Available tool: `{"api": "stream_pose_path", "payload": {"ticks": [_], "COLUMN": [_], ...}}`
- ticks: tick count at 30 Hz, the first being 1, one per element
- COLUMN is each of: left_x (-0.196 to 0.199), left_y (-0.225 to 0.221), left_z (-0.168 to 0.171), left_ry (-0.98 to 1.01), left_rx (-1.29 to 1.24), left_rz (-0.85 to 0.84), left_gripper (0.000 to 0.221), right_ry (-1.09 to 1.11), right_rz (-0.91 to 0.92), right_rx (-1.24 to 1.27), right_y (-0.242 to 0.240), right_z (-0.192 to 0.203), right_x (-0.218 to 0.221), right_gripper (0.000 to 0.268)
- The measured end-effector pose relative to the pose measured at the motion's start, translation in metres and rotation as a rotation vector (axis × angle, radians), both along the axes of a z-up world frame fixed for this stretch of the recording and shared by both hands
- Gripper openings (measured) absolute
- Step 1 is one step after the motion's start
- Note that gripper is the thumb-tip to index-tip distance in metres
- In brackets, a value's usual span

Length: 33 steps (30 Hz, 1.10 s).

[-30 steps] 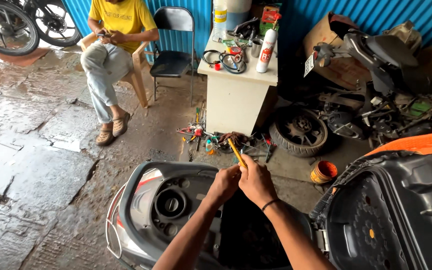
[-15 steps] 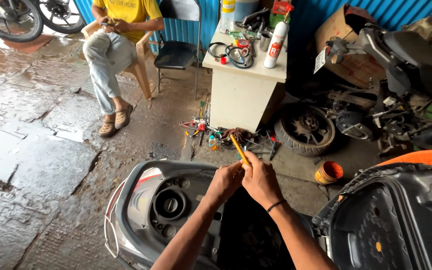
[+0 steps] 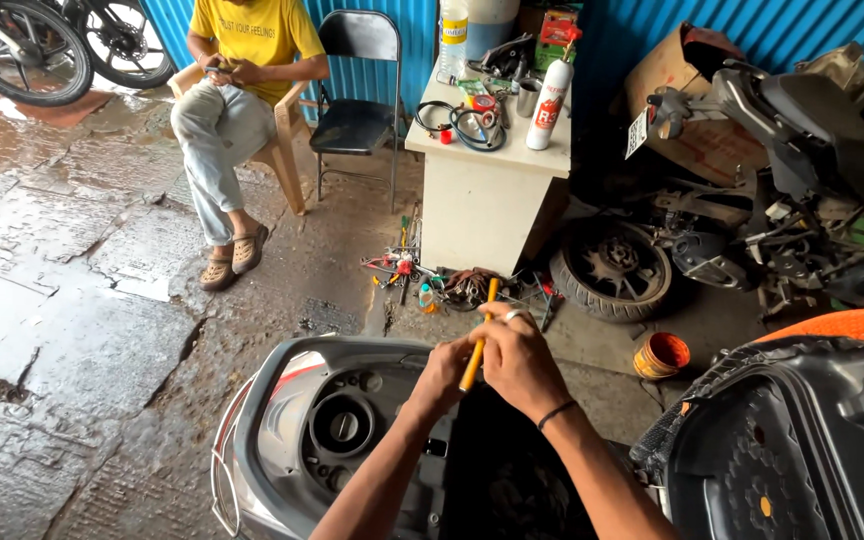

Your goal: The person uses a yellow pry tool to work around the edge of the open under-seat compartment of a scooter, repeatedly levering and repositioning the tool inside the compartment while steadying the panel with the other hand. The person continues prying at different points around the compartment opening.

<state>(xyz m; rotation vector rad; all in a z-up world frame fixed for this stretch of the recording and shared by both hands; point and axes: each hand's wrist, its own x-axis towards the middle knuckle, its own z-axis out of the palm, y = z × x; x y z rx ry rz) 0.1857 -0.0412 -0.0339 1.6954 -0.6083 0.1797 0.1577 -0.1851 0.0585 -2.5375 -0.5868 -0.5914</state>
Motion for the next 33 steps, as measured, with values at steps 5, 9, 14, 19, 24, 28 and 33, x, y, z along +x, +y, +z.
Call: {"api": "stream_pose_path", "payload": {"ticks": [5,9,14,19,24,28,33], "left_x": [-0.005,-0.001,0.006,0.012,0.027,0.027,0.02], "left_y": [0.003,-0.001,-0.01,-0.007,-0.012,-0.006,-0.001], "left_z": [0.013,-0.003,-0.017,-0.017,-0.096,-0.095,-0.067], "left_ry": [0.191,0.093,-0.04,0.117,0.127,0.143,-0.001], "left_rx": [0.056,0.091,0.212,0.142,-0.031,-0.181,-0.033], "left_rz": [-0.017,0.032,0.09,0.041,-0.147,-0.197,0.016], "left_gripper": [0.013,0.011,0.009,0.018,0.03,0.036,0.029], "right_ry": [0.213,0.345,0.196,0.048,0.033,0.033,0.038], "right_rz": [-0.31,-0.349,-0.097,-0.055,0.026,0.016,0.013], "right_rx": [0.216,0.049,-0.226,-0.159,-0.008,0.037,0.345], "right_y": [0.007,0.008,0.019,0.018,0.046,0.078,0.04], "right_z": [0.01,0.015,0.034,-0.003,-0.028,0.013,-0.033], "right_x": [0.001,0.009,0.01,0.025,0.015,-0.036,-0.062], "right_gripper": [0.042,0.042,0.037,0.041,0.047,0.034,0.024]}}
